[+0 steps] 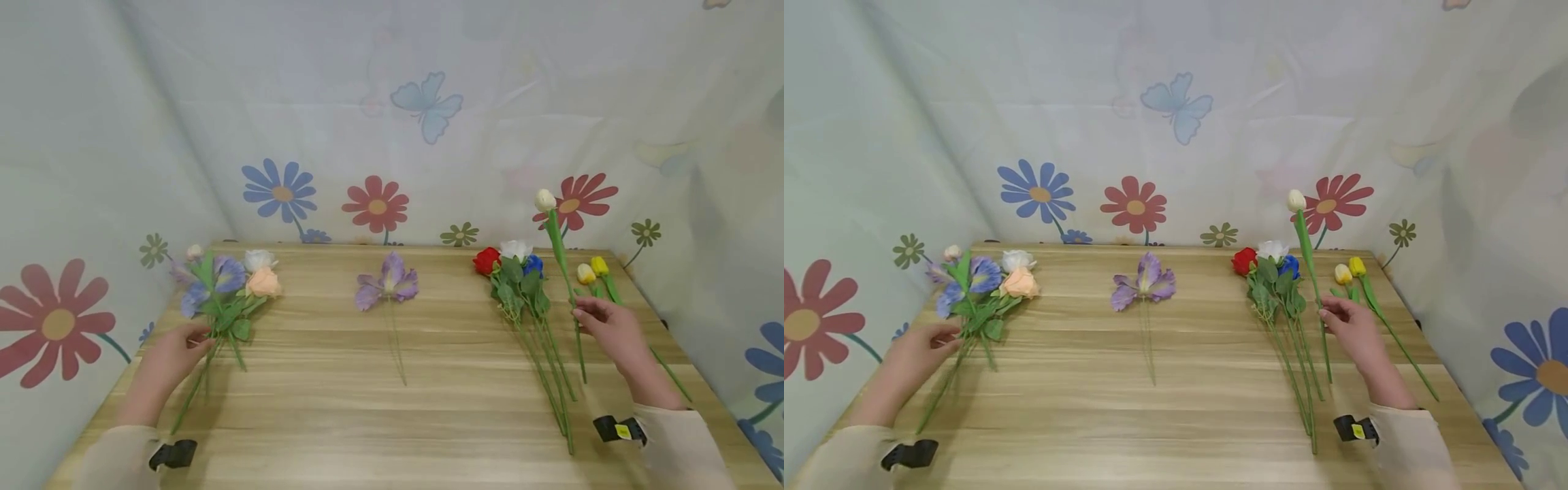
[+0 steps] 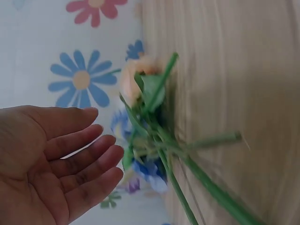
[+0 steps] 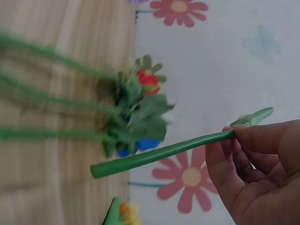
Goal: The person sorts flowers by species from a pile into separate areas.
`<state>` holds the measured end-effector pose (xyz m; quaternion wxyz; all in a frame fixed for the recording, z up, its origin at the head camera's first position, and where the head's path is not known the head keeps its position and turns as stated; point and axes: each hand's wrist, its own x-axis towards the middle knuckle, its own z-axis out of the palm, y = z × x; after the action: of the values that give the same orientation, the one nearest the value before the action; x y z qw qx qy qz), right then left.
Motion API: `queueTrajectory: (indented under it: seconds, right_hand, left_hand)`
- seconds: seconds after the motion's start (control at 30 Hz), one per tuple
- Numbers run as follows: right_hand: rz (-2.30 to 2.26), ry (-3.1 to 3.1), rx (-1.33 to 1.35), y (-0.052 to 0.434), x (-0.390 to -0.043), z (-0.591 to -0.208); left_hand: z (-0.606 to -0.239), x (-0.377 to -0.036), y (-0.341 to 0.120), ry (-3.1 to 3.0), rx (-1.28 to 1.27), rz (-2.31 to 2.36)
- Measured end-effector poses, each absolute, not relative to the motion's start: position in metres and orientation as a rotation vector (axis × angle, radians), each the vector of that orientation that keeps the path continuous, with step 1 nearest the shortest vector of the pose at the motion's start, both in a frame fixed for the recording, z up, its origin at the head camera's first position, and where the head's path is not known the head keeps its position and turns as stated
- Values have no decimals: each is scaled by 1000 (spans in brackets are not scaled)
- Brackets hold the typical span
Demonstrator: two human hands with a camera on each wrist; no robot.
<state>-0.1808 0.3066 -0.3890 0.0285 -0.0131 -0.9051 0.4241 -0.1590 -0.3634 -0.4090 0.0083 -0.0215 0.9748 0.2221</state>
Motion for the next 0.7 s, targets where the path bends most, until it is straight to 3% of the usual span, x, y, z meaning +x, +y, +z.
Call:
queueTrajectory:
  seconds: [0.37, 0.7]
  right_hand:
    - [832, -2897, 5, 368, -170, -417]
    - [800, -3041, -48, 413, -172, -436]
  left_hand:
    - [-430, -154, -404, 3062, -62, 581]
    - [-437, -153, -403, 2987, -97, 596]
